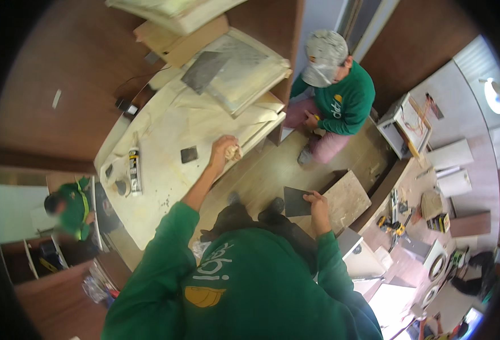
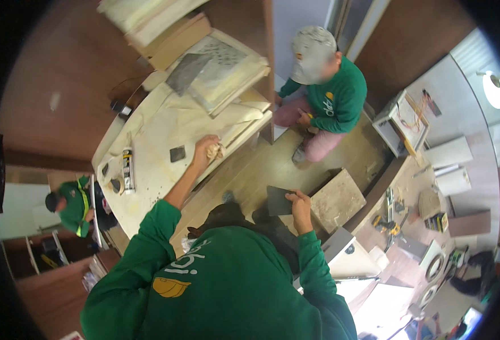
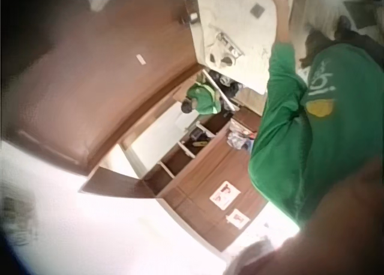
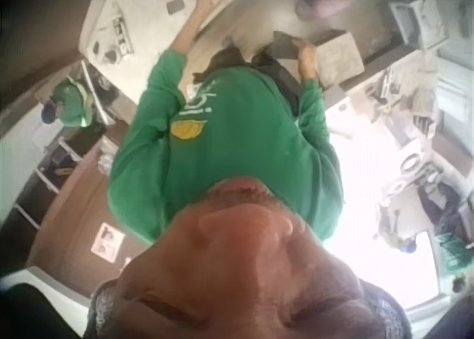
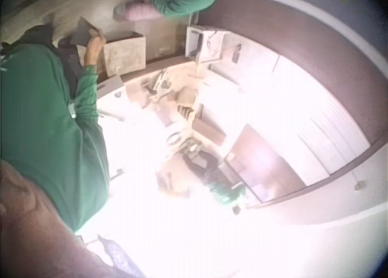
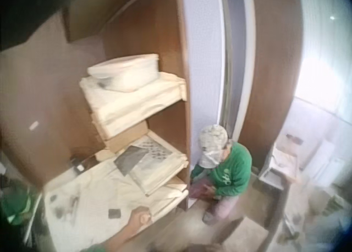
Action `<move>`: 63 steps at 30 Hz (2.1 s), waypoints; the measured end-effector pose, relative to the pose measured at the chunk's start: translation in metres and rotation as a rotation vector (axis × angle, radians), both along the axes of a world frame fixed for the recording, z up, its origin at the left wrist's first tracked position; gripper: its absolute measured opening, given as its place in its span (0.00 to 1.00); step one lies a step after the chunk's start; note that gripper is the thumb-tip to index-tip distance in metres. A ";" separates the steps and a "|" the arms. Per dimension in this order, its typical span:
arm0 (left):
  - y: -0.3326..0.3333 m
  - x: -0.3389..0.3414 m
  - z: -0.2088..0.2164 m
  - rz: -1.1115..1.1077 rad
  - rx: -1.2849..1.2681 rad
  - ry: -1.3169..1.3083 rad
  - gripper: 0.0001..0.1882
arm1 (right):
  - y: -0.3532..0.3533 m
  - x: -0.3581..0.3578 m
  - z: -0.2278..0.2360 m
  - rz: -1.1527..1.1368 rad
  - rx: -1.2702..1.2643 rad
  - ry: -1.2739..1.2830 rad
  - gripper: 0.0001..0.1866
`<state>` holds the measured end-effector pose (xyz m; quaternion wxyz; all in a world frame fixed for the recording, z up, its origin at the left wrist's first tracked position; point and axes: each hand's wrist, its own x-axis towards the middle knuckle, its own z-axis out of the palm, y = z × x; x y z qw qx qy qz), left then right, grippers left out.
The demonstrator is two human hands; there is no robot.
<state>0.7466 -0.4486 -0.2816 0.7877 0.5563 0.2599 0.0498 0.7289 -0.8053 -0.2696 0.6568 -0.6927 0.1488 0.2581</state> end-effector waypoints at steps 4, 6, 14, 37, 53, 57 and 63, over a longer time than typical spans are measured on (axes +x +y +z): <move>-0.009 -0.085 0.014 0.014 -0.255 -0.093 0.21 | 0.054 0.017 0.030 0.225 0.209 -0.046 0.15; -0.013 -0.119 0.025 0.051 -0.321 -0.128 0.25 | 0.095 0.012 0.039 0.365 0.214 -0.217 0.16; 0.006 -0.230 0.079 0.298 -0.446 -0.246 0.33 | 0.256 -0.087 0.113 1.214 -0.170 -0.865 0.26; 0.194 -0.414 0.118 0.346 -0.660 -0.636 0.49 | 0.440 -0.168 0.132 0.969 0.381 0.285 0.28; 0.154 -0.343 0.106 0.214 -0.598 -0.377 0.60 | 0.428 -0.133 0.081 0.922 0.243 0.244 0.17; 0.146 -0.338 0.115 0.227 -0.713 -0.482 0.60 | 0.425 -0.134 0.081 0.724 0.451 0.425 0.12; 0.159 -0.337 0.149 0.155 -0.753 -0.598 0.58 | 0.434 -0.146 0.102 0.469 0.814 0.627 0.13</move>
